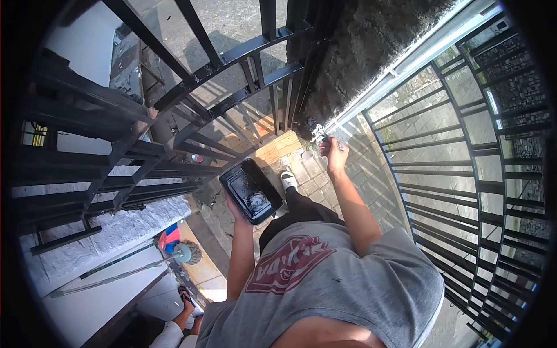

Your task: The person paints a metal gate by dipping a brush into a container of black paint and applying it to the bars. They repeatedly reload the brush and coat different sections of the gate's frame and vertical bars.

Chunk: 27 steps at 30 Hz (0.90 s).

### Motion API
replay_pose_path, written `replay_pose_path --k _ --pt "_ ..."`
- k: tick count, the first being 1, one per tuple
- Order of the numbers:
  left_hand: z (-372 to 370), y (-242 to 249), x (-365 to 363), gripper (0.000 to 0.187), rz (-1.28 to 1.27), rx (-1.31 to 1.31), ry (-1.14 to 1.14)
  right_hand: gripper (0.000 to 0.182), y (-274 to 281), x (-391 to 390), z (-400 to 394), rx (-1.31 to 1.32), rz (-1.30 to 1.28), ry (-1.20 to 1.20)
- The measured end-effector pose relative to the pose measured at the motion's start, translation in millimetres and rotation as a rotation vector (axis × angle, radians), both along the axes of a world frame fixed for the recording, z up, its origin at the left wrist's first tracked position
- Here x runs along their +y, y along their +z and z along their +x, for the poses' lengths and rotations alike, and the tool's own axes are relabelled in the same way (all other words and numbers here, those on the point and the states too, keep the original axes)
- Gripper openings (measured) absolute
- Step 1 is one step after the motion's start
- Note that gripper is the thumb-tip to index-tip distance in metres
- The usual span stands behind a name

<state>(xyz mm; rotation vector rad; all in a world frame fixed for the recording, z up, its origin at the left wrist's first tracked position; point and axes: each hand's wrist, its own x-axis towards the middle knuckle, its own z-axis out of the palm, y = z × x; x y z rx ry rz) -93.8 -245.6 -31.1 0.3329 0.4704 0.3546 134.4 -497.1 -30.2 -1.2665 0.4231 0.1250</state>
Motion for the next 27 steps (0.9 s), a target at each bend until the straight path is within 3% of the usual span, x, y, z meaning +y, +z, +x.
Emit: replay_pose_path --k 5,9,11,14,16,20,25,26,27 --pt "-45.6 -10.8 -6.6 0.067 -0.178 -0.128 -0.016 0.027 30.6 7.3 -25.2 -0.052 -0.144 0.244" --pt "-60.8 -19.9 -16.2 0.064 -0.142 -0.042 -0.050 0.032 60.2 6.5 -2.8 -0.199 -0.248 0.304" --pt "-62.5 -24.1 -19.1 0.063 -0.153 0.015 -0.064 0.036 82.8 7.8 18.3 -0.348 -0.432 0.291" --pt "-68.1 -33.2 -19.2 0.064 -0.146 -0.044 -0.093 0.036 115.8 16.9 48.6 -0.452 -0.431 0.242" --pt "-60.2 -5.8 -23.4 0.063 -0.143 -0.038 -0.071 0.035 120.2 23.8 62.4 -0.525 -0.418 0.155" --pt "-57.4 -9.1 -27.3 0.062 -0.098 -0.007 0.001 0.035 98.6 31.1 57.4 -0.585 -0.394 0.099" --pt "-72.0 -20.4 -50.3 0.065 -0.162 -0.072 0.024 0.042 19.5 14.0 32.6 -0.256 -0.530 0.430" --pt "-75.6 -32.9 -53.9 0.066 -0.168 -0.062 0.022 0.043 -23.7 4.3 39.6 -0.265 -0.572 0.455" --pt "-78.6 -40.0 -59.7 0.068 -0.173 -0.040 0.038 0.041 -19.5 5.2 38.6 -0.275 -0.556 0.444"
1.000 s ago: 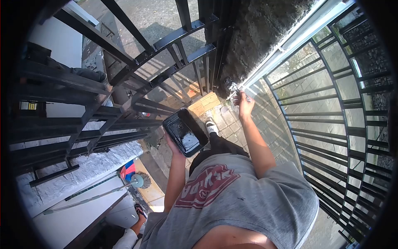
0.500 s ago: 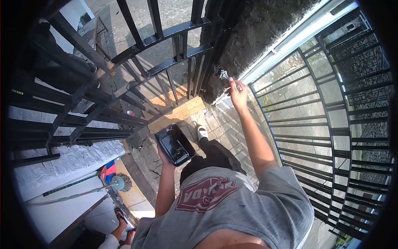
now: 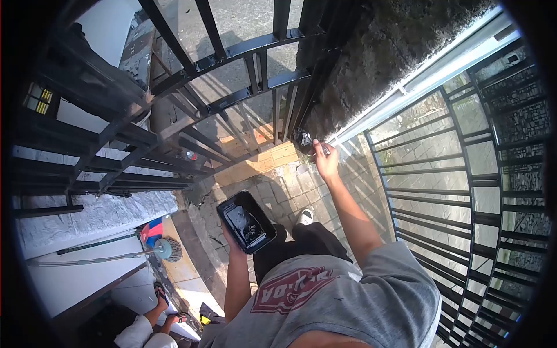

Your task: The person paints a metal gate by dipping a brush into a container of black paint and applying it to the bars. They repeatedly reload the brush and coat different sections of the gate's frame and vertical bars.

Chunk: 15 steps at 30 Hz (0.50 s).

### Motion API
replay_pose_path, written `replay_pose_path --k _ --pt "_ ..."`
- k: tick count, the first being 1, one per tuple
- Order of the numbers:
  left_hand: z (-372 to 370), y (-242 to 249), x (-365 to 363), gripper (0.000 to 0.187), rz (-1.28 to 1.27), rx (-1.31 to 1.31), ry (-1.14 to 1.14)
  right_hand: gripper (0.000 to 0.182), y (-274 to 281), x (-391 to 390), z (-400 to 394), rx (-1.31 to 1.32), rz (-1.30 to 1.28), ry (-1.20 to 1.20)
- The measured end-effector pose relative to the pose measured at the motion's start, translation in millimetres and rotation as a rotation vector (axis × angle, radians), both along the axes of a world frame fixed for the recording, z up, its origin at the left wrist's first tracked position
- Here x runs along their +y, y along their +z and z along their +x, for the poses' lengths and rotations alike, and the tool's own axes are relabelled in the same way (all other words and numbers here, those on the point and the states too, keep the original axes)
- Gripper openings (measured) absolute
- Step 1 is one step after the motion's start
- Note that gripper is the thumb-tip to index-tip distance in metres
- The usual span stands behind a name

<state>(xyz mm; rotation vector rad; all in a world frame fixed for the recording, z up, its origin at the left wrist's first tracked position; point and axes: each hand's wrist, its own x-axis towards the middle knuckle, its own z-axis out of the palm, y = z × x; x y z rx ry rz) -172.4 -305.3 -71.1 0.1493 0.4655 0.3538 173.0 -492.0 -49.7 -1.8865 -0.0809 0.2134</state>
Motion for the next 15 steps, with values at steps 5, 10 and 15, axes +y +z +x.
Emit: replay_pose_path --k 5,10,15 --pt "15.7 -102.6 -24.0 0.062 -0.037 0.065 0.003 0.028 -11.9 -21.3 37.1 -0.302 -0.053 -0.037" --pt "87.3 -252.4 -9.8 0.066 -0.048 0.135 -0.176 0.022 -68.4 -21.6 79.0 -0.576 -0.066 -0.007" --pt "160.5 -389.2 32.3 0.068 0.083 0.085 -0.272 0.019 -140.3 -2.4 83.5 -0.779 0.133 -0.010"
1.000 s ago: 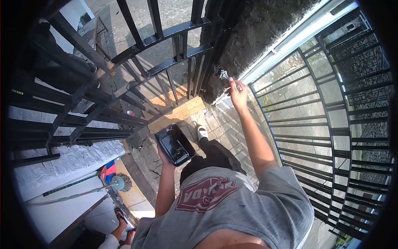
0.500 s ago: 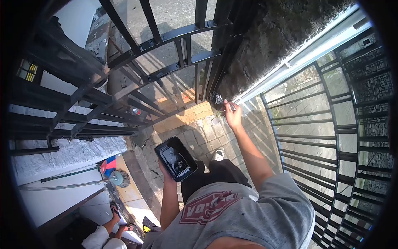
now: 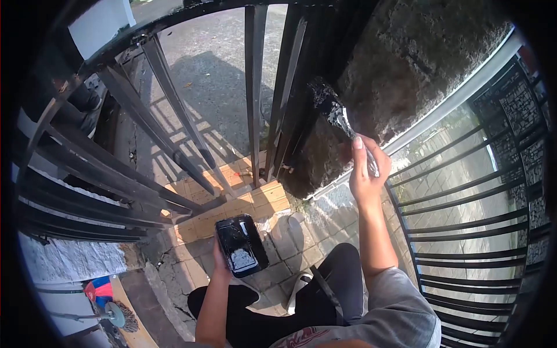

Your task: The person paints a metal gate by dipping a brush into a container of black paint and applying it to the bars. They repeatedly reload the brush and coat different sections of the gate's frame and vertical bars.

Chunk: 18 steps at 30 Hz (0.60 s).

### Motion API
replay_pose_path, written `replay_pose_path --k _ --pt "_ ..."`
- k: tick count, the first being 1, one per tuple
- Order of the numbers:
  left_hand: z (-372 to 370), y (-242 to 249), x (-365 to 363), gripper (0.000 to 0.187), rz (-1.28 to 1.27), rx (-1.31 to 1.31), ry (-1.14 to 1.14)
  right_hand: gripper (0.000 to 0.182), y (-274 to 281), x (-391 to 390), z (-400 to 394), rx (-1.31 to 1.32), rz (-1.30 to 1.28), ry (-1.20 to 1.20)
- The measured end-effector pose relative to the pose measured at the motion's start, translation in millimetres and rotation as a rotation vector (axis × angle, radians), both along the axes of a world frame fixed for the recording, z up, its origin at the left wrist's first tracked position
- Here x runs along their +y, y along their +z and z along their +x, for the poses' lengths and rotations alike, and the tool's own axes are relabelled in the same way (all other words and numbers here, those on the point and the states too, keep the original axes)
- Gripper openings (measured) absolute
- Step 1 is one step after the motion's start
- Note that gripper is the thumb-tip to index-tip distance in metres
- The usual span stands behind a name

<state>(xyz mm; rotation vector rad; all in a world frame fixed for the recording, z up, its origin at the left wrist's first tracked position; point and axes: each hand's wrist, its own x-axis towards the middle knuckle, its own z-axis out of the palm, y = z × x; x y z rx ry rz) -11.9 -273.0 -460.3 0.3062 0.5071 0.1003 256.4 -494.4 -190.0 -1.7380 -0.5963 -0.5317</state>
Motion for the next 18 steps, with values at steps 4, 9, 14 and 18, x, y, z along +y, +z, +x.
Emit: replay_pose_path --k 4,9,14,18 --pt "49.5 -18.4 9.2 0.072 0.058 -0.119 0.004 0.015 -34.0 9.9 8.5 -0.228 -0.022 0.009" --pt "65.6 -12.6 -11.1 0.073 -0.020 -0.279 0.100 0.013 -28.8 13.1 1.5 -0.409 -0.168 -0.049" --pt "46.1 2.7 -15.2 0.074 -0.063 -0.282 0.135 0.019 47.2 28.8 7.8 -0.595 -0.238 -0.149" --pt "54.0 10.9 -18.0 0.080 -0.129 -0.348 0.152 0.031 82.9 52.5 16.0 -0.433 -0.139 -0.082"
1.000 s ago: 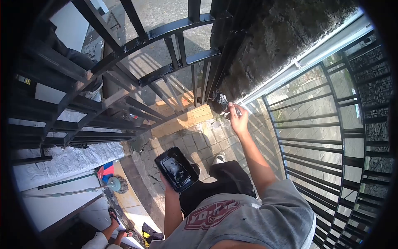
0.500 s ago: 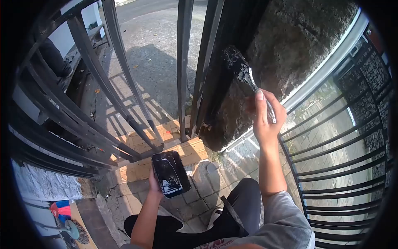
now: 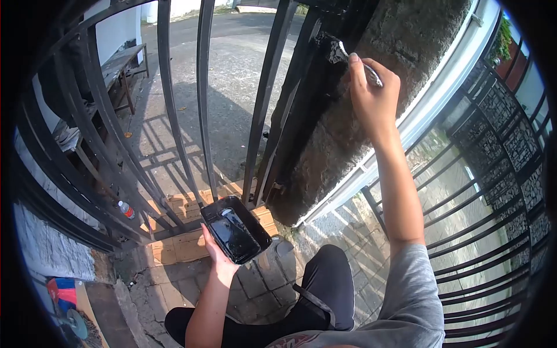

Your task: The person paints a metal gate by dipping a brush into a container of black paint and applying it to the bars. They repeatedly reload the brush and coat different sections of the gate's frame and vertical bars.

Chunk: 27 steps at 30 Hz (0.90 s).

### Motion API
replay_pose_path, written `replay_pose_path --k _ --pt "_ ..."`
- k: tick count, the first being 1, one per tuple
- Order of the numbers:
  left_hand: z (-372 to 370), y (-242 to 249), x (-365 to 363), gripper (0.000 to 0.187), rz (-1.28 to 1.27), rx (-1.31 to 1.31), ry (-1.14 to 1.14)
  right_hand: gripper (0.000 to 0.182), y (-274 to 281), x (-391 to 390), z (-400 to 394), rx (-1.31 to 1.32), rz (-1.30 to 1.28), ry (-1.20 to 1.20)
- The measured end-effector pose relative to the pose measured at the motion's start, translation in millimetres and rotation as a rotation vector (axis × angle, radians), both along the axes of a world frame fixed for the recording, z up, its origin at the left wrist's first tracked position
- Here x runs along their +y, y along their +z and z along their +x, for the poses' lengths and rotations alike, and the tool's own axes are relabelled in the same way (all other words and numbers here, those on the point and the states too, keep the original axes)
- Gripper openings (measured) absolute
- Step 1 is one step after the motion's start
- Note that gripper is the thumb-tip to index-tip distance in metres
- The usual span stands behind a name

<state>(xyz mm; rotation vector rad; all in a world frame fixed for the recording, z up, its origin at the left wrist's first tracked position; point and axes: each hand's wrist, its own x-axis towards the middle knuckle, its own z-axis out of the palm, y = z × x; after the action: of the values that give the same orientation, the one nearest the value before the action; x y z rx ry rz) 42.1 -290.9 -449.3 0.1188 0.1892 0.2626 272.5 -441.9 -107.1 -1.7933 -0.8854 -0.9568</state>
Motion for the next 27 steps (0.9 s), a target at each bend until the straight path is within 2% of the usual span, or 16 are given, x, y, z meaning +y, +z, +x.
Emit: replay_pose_path --k 2,7,11,15,19,22,23,27 --pt "5.0 10.2 -6.3 0.080 0.020 -0.054 -0.033 0.038 9.3 6.8 6.3 -0.214 -0.224 -0.223" --pt "4.5 12.6 -14.5 0.077 0.007 -0.054 0.028 0.039 30.4 21.7 26.0 -0.190 -0.101 -0.243" --pt "7.7 15.1 -11.1 0.072 -0.002 0.038 0.035 0.028 -12.7 35.9 37.4 -0.416 -0.019 -0.261" --pt "8.4 19.1 -6.2 0.068 0.054 0.045 0.075 0.025 -15.0 38.3 51.3 -0.533 0.084 -0.212" --pt "4.8 9.4 -1.7 0.075 0.030 0.025 0.078 0.026 -30.8 32.5 34.4 -0.481 -0.150 -0.385" --pt "4.7 13.2 -3.5 0.075 0.063 0.090 0.127 0.033 -40.3 29.0 12.4 -0.341 -0.252 -0.395" --pt "5.5 9.4 -2.7 0.076 0.067 0.080 0.114 0.035 -36.5 30.6 7.9 -0.225 -0.217 -0.360" --pt "0.5 18.7 -9.0 0.078 0.143 0.143 0.129 0.037 -5.8 36.3 22.9 -0.329 -0.035 -0.271"
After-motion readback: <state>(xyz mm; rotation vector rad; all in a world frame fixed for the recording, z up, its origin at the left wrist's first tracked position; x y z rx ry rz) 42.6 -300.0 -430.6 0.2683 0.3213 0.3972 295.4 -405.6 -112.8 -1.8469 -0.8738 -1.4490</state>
